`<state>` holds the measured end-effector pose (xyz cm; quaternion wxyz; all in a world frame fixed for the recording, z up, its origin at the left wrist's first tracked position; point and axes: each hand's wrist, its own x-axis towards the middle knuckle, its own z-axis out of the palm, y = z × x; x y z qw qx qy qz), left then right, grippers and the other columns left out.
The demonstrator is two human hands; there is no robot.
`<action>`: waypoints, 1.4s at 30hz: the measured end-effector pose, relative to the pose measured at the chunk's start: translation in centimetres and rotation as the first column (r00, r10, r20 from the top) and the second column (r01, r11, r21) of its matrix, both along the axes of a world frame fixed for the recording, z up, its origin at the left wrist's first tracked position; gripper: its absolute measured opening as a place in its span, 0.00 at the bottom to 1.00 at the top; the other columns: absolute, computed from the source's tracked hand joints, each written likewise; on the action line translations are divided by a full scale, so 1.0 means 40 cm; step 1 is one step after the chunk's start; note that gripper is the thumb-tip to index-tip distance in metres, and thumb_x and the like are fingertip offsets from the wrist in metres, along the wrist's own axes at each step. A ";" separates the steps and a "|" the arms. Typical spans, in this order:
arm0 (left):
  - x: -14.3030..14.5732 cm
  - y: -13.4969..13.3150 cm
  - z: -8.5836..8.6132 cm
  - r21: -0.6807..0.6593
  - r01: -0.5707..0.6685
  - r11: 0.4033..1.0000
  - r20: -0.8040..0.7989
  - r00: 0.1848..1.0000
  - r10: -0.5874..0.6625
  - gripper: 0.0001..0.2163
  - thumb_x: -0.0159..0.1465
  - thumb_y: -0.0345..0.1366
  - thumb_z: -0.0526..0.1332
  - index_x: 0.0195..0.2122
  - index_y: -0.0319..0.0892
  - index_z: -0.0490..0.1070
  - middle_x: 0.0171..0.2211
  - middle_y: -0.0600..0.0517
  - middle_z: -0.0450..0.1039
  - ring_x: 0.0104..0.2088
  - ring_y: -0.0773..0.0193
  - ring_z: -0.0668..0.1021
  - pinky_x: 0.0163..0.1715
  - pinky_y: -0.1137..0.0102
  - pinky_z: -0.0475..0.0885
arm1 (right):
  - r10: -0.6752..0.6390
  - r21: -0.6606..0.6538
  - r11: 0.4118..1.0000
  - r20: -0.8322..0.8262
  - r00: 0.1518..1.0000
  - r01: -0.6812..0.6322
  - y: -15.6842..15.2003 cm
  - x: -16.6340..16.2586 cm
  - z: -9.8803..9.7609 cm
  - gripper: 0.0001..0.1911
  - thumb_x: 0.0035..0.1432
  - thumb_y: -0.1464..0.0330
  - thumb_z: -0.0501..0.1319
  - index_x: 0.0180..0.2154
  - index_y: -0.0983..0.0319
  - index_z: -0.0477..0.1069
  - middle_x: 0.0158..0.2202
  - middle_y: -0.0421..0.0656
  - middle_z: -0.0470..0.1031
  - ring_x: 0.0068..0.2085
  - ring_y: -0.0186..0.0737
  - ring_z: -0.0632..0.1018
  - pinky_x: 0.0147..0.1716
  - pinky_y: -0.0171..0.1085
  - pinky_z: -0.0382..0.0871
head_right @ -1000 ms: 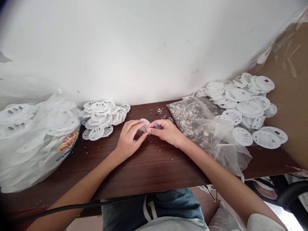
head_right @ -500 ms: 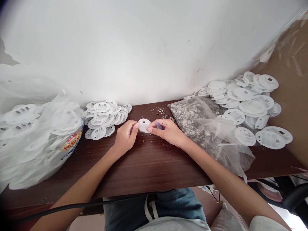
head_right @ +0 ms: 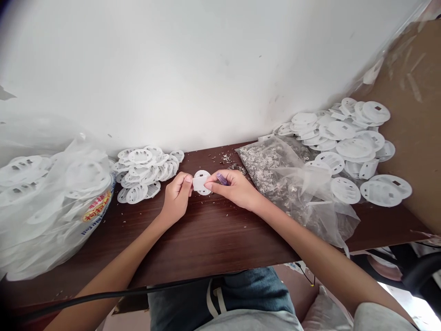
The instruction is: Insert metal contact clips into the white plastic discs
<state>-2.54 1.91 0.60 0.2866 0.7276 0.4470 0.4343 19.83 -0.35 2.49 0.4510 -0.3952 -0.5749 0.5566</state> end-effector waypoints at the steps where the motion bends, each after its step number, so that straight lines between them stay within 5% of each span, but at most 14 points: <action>1: 0.004 -0.001 -0.001 -0.042 0.001 0.999 0.055 0.999 0.001 0.18 0.78 0.46 0.54 0.31 0.44 0.66 0.27 0.54 0.65 0.27 0.66 0.66 0.30 0.69 0.62 | 0.007 -0.008 1.000 -0.024 1.000 -0.007 -0.001 -0.001 0.000 0.17 0.59 0.54 0.73 0.37 0.62 0.81 0.24 0.36 0.68 0.24 0.29 0.60 0.24 0.34 0.51; 6: 0.014 0.011 -0.015 -0.257 0.062 0.965 0.427 0.902 0.056 0.18 0.74 0.47 0.59 0.30 0.44 0.64 0.25 0.57 0.61 0.23 0.70 0.63 0.24 0.72 0.60 | 0.030 -0.097 0.994 -0.113 0.993 -0.041 -0.002 -0.008 -0.011 0.18 0.58 0.53 0.74 0.37 0.62 0.80 0.23 0.34 0.65 0.21 0.27 0.56 0.20 0.34 0.45; 9: 0.007 0.029 -0.018 -0.239 0.039 0.970 0.443 0.893 0.073 0.15 0.73 0.47 0.60 0.32 0.43 0.69 0.25 0.56 0.65 0.22 0.70 0.65 0.24 0.72 0.63 | -0.011 -0.173 0.985 -0.176 0.984 -0.020 0.001 -0.013 -0.020 0.20 0.56 0.52 0.75 0.37 0.62 0.79 0.25 0.34 0.66 0.21 0.26 0.56 0.20 0.34 0.43; 12: -0.007 0.041 -0.016 -0.125 -0.046 0.991 0.321 0.943 0.084 0.12 0.70 0.47 0.66 0.47 0.45 0.75 0.36 0.51 0.75 0.30 0.67 0.74 0.31 0.71 0.71 | -0.101 -0.247 0.968 -0.262 0.960 0.034 0.005 -0.015 -0.021 0.21 0.53 0.54 0.78 0.36 0.62 0.79 0.26 0.35 0.67 0.21 0.25 0.55 0.20 0.35 0.42; 15: -0.022 0.042 -0.014 0.088 -0.099 0.991 0.112 0.990 0.089 0.22 0.70 0.46 0.66 0.62 0.48 0.68 0.58 0.43 0.76 0.50 0.57 0.80 0.47 0.62 0.77 | -0.161 -0.288 0.955 -0.291 0.943 0.075 0.006 -0.014 -0.017 0.21 0.51 0.55 0.79 0.35 0.63 0.79 0.25 0.34 0.66 0.22 0.25 0.54 0.20 0.35 0.43; 18: -0.029 0.030 -0.009 0.294 0.114 0.949 -0.219 0.974 -0.049 0.28 0.70 0.46 0.66 0.69 0.47 0.64 0.69 0.39 0.68 0.65 0.46 0.74 0.63 0.49 0.70 | -0.144 -0.305 0.951 -0.293 0.945 0.050 0.001 -0.016 -0.014 0.21 0.50 0.56 0.80 0.35 0.63 0.78 0.26 0.34 0.67 0.22 0.24 0.54 0.20 0.34 0.43; 22: -0.017 0.001 -0.001 0.278 0.326 0.903 -0.411 0.891 -0.195 0.27 0.70 0.46 0.66 0.69 0.48 0.68 0.69 0.40 0.69 0.68 0.41 0.72 0.67 0.46 0.65 | -0.067 -0.332 0.942 -0.331 0.941 -0.050 -0.008 -0.020 -0.011 0.21 0.49 0.57 0.80 0.36 0.62 0.77 0.25 0.32 0.66 0.21 0.24 0.54 0.20 0.34 0.44; 25: -0.002 -0.021 0.005 0.183 0.255 0.949 -0.227 0.951 -0.211 0.25 0.74 0.46 0.60 0.70 0.47 0.67 0.68 0.41 0.71 0.67 0.46 0.74 0.68 0.49 0.66 | -0.075 -0.327 0.944 -0.314 0.946 -0.034 -0.006 -0.013 -0.004 0.20 0.51 0.55 0.79 0.38 0.60 0.79 0.23 0.31 0.61 0.22 0.26 0.52 0.19 0.34 0.43; 28: 0.018 -0.038 0.010 -0.120 0.213 0.970 0.162 0.968 -0.193 0.27 0.76 0.53 0.54 0.71 0.47 0.66 0.62 0.41 0.77 0.55 0.51 0.83 0.56 0.56 0.76 | -0.167 -0.258 0.961 -0.262 0.951 0.097 0.001 0.001 0.004 0.19 0.52 0.54 0.79 0.38 0.60 0.80 0.25 0.33 0.64 0.23 0.26 0.53 0.19 0.34 0.46; 32: 0.049 -0.053 0.015 -0.496 0.339 0.800 0.557 0.830 -0.007 0.32 0.74 0.60 0.54 0.63 0.38 0.74 0.46 0.39 0.84 0.34 0.56 0.86 0.31 0.67 0.75 | -0.224 -0.206 0.962 -0.236 0.946 0.177 0.006 0.003 0.004 0.19 0.52 0.55 0.79 0.39 0.59 0.82 0.33 0.38 0.74 0.24 0.26 0.59 0.19 0.34 0.48; 36: 0.066 -0.060 0.012 -0.544 0.396 0.740 0.640 0.766 0.060 0.28 0.72 0.57 0.59 0.55 0.34 0.78 0.43 0.39 0.84 0.33 0.56 0.86 0.30 0.69 0.75 | -0.230 -0.167 0.965 -0.180 0.957 0.200 0.000 -0.012 -0.004 0.19 0.51 0.56 0.79 0.41 0.59 0.82 0.37 0.42 0.80 0.26 0.30 0.67 0.21 0.34 0.54; 39: 0.068 -0.061 0.007 -0.540 0.455 0.708 0.686 0.725 0.058 0.25 0.72 0.54 0.61 0.55 0.35 0.78 0.43 0.40 0.84 0.36 0.54 0.86 0.34 0.66 0.77 | -0.228 -0.026 0.974 -0.085 0.970 0.227 -0.004 -0.019 -0.009 0.14 0.56 0.58 0.76 0.39 0.60 0.82 0.39 0.44 0.83 0.34 0.36 0.76 0.32 0.37 0.69; 42: 0.068 -0.063 0.005 -0.523 0.508 0.684 0.730 0.682 0.052 0.23 0.72 0.52 0.61 0.55 0.37 0.78 0.45 0.41 0.84 0.40 0.51 0.86 0.40 0.63 0.79 | -0.238 0.083 0.968 0.022 0.971 0.236 -0.003 -0.018 -0.017 0.10 0.59 0.60 0.73 0.37 0.59 0.83 0.39 0.44 0.83 0.39 0.40 0.79 0.41 0.40 0.72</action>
